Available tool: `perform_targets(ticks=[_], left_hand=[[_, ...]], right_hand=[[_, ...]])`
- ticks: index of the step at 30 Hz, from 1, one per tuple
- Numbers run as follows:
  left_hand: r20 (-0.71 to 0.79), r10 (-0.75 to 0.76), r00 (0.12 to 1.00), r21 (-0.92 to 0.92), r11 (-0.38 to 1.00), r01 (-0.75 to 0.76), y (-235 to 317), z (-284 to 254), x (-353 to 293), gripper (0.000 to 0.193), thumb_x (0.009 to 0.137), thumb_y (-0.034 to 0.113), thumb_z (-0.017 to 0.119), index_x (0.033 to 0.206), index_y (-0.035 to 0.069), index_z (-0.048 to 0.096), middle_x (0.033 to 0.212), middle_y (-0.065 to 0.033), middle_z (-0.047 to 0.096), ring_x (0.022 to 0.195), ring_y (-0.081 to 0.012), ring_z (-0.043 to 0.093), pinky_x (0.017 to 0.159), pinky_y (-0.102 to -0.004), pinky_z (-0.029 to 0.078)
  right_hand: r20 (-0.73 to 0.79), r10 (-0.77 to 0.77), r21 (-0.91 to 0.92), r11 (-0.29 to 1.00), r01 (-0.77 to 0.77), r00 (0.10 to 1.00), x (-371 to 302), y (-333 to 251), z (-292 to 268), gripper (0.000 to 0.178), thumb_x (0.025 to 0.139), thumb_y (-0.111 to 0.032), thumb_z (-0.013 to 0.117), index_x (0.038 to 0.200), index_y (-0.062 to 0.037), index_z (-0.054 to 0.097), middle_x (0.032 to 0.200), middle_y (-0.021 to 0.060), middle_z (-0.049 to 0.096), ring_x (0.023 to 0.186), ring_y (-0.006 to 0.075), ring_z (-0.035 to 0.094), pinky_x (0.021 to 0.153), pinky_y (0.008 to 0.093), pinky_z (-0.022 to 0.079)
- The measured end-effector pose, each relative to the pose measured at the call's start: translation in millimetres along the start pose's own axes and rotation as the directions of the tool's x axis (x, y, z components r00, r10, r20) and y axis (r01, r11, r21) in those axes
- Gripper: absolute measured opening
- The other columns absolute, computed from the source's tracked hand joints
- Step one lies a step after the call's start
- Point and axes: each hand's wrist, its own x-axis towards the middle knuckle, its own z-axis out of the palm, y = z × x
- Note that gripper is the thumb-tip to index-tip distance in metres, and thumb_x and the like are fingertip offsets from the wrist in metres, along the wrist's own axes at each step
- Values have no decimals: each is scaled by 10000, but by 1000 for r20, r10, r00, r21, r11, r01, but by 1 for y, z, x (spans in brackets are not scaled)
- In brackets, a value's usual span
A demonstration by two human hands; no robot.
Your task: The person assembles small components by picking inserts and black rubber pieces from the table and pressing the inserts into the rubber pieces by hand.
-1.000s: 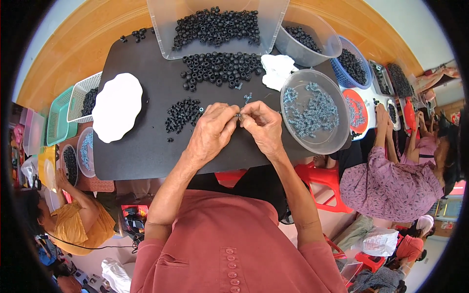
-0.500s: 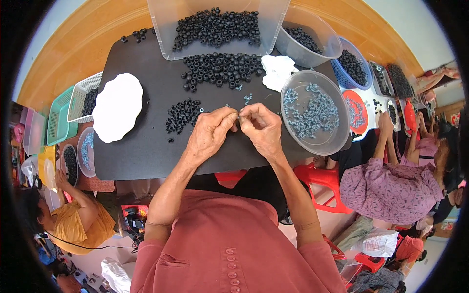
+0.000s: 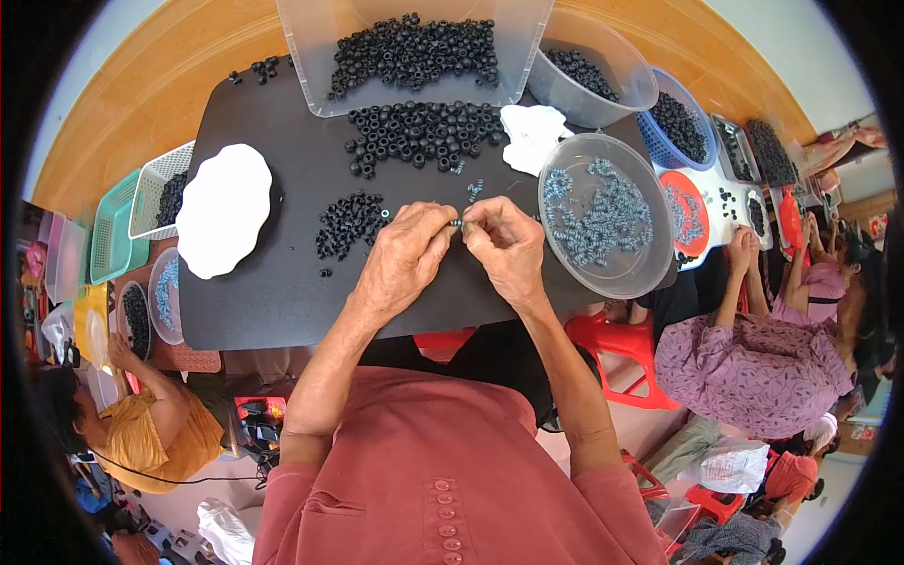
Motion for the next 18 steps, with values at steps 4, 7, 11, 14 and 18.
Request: perform_targets(ticks=[4,7,11,14,18], left_hand=[[20,78,997,40,996,-79,0,-1,2,199,820,-22,620,1018,-35,599,872,-162,617,848,-321,594,772,-400,461],[55,118,991,101,987,-123,1,-3,3,151,851,13,597,991,-40,581,837,-158,599,816,-320,572,735,-409,447],[120,20,993,-21,1000,-17,0,-4,2,110,904,82,555,900,-28,560,777,-147,568,777,-306,549,704,-404,434],[189,-94,978,-159,979,125,0,-7,2,172,942,131,521,871,-24,548,743,-132,554,726,-283,548,681,-389,440],[244,-200,949,-209,944,253,-2,-8,2,238,981,181,472,884,-22,551,726,-112,563,674,-253,552,662,-373,453]], right_hand=[[-5,-25,50,998,25,1000,0,0,1,136,815,87,619,914,-5,616,811,-27,573,717,25,525,623,176,430],[15,-13,-21,1000,13,1000,0,2,-3,108,841,79,581,925,16,606,863,19,605,735,66,567,666,200,462],[29,26,-35,999,-25,999,1,5,-6,100,844,75,579,923,20,606,869,29,611,741,76,577,685,211,477],[28,-7,7,1000,7,1000,1,4,-4,103,829,39,621,922,-5,619,791,-29,578,695,25,524,614,170,422],[47,13,48,999,-15,999,0,4,-3,107,827,43,617,922,-5,619,795,-27,581,695,22,525,611,168,421]])
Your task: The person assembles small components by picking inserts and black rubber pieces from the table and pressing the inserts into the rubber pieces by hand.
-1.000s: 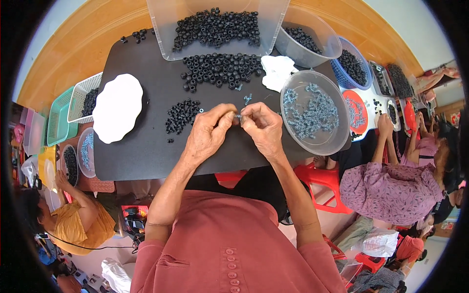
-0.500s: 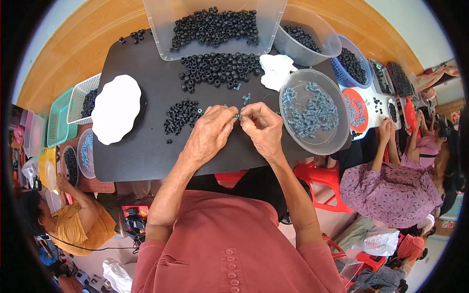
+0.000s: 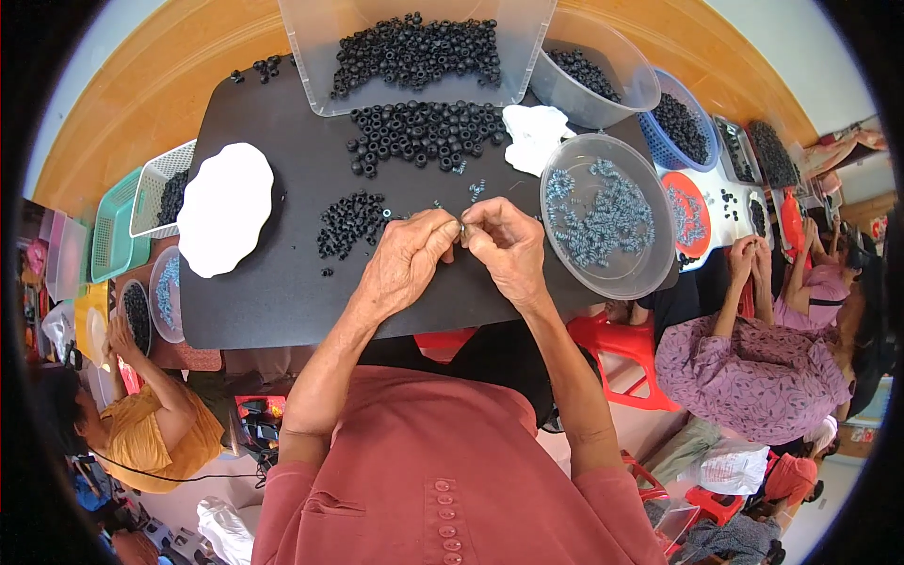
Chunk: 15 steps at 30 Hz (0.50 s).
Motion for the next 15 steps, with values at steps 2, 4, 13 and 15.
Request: perform_targets(ticks=[2,4,13,15], left_hand=[[-69,-9,998,2,1000,9,7,2,0,183,958,143,498,907,-20,564,754,-117,580,704,-257,566,681,-373,460],[-140,-19,990,4,1000,20,9,5,1,133,934,104,523,929,-17,577,783,-122,597,735,-260,580,700,-373,468],[-175,284,943,292,929,-226,1,7,1,215,794,-37,626,1008,-26,608,898,-153,633,891,-296,612,794,-388,464],[-162,296,941,300,923,-239,0,7,1,195,806,-30,627,1000,-33,608,906,-157,631,890,-296,611,788,-390,464]], right_hand=[[-1,2,2,1000,-2,1000,0,1,-1,107,827,43,619,924,-5,620,796,-27,583,696,22,525,612,167,420],[-30,26,-36,999,-27,999,0,0,0,102,830,37,621,923,-5,620,796,-30,583,697,19,522,612,164,418],[-49,-2,-57,998,-1,999,0,-1,2,120,825,62,623,923,-8,619,803,-36,583,698,17,521,618,169,429],[-48,-11,-34,999,9,999,0,-1,3,120,827,65,619,922,-7,616,807,-29,585,700,22,527,620,170,432]])
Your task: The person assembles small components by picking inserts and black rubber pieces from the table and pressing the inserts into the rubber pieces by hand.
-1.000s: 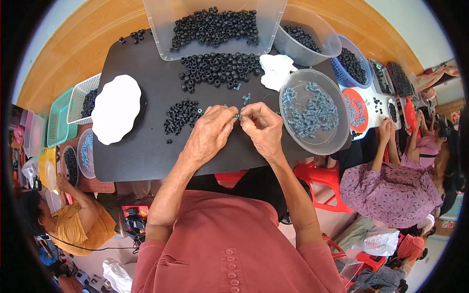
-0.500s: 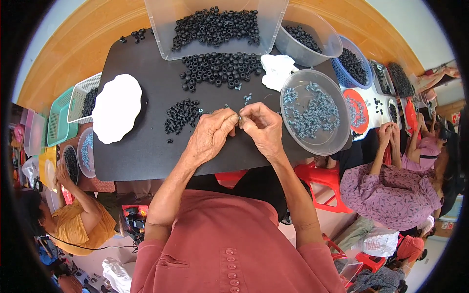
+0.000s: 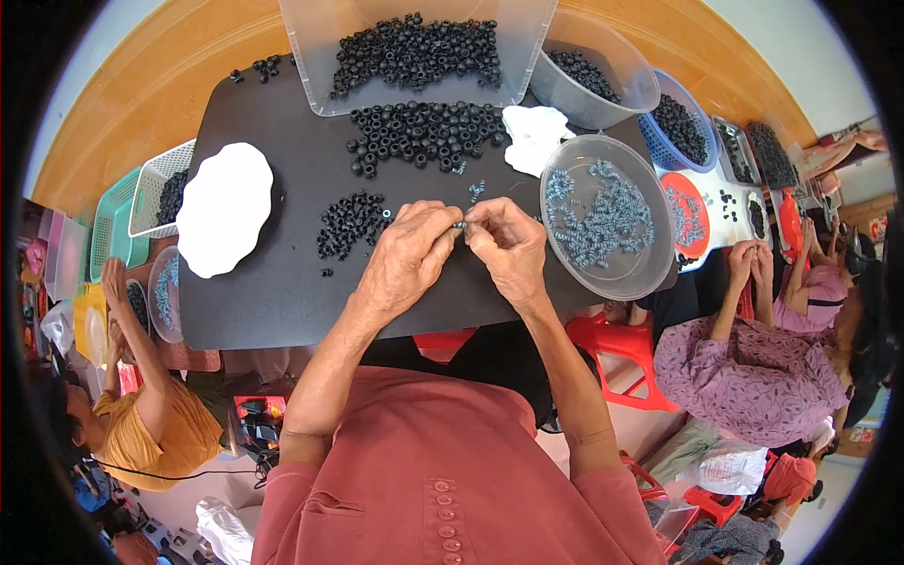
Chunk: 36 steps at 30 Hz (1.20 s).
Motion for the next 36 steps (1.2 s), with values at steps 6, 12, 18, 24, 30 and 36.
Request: perform_targets(ticks=[6,12,18,24,30,36], left_hand=[[136,-178,975,-241,948,207,3,-4,2,99,893,33,569,970,-21,601,794,-125,620,771,-266,624,716,-365,477],[209,-278,938,-260,909,327,3,-8,2,115,932,56,511,954,-23,593,752,-120,610,681,-233,620,643,-341,485],[8,-146,989,-116,982,146,6,-1,1,141,838,-14,594,979,-17,603,842,-129,628,809,-262,624,721,-365,482],[-57,26,998,25,999,-25,-2,3,0,191,788,-42,631,976,-23,606,910,-153,635,858,-309,617,786,-386,470],[-42,-24,999,-13,1000,23,0,3,-1,188,789,-51,641,970,-17,599,925,-149,641,879,-308,632,766,-361,494],[99,-229,968,-246,937,246,2,-2,-2,89,881,9,580,962,-28,591,814,-142,627,733,-266,615,663,-341,489]], right_hand=[[29,-26,48,999,25,999,0,-6,1,118,829,82,605,916,3,599,824,3,594,711,42,552,628,180,448],[34,-29,43,999,28,999,-1,-5,1,122,829,87,602,914,1,593,820,2,591,710,43,550,624,186,450],[11,-4,-7,1000,5,1000,-1,-1,1,113,827,82,610,907,3,599,820,-12,580,718,34,539,629,185,444],[22,7,-13,1000,-7,1000,0,-8,3,125,822,87,611,911,0,603,821,-22,574,721,30,531,638,183,441],[8,-2,-31,1000,3,1000,-1,-1,1,137,811,97,612,910,3,603,805,-18,576,715,33,533,630,184,443],[33,-68,-21,997,68,997,-4,-1,4,125,828,100,601,915,10,595,844,6,594,749,54,568,659,190,471]])
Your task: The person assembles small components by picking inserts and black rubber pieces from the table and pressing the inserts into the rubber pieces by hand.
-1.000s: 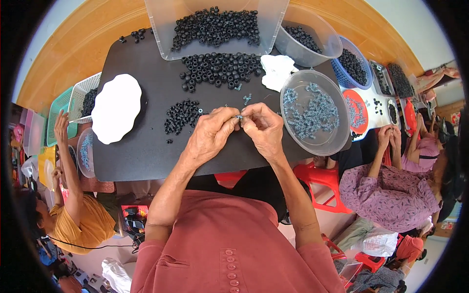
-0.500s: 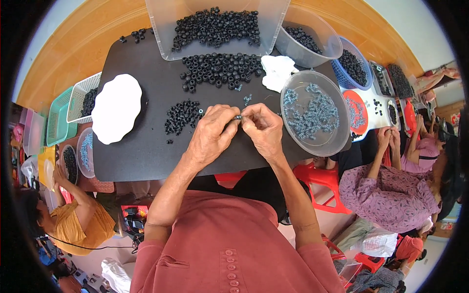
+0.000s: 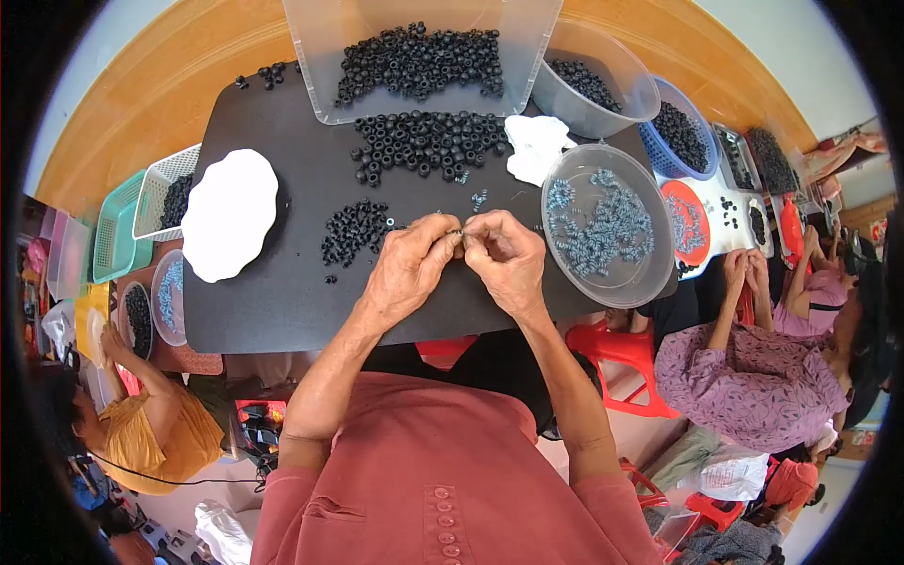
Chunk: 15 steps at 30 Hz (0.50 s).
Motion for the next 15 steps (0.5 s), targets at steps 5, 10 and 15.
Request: perform_targets(ticks=[5,10,15], left_hand=[[24,-102,994,-77,992,104,-3,-2,0,93,910,35,554,962,-36,582,781,-137,614,698,-252,606,652,-334,486],[-92,13,996,52,999,-8,-1,2,1,122,875,11,581,989,-30,594,838,-156,623,783,-275,619,701,-353,486],[-66,293,954,315,913,-258,-6,3,1,214,787,-15,660,995,-28,611,897,-174,622,896,-334,599,802,-408,463]], right_hand=[[25,16,-10,1000,-16,1000,0,-3,1,121,843,97,596,929,12,591,866,16,601,771,68,578,681,189,472],[-18,47,-57,997,-48,999,3,-1,-1,109,827,83,606,910,13,597,800,-11,585,719,39,555,651,193,478],[-34,37,-66,997,-39,999,2,-6,0,110,821,86,608,904,14,602,802,-12,586,718,35,547,646,188,468]])
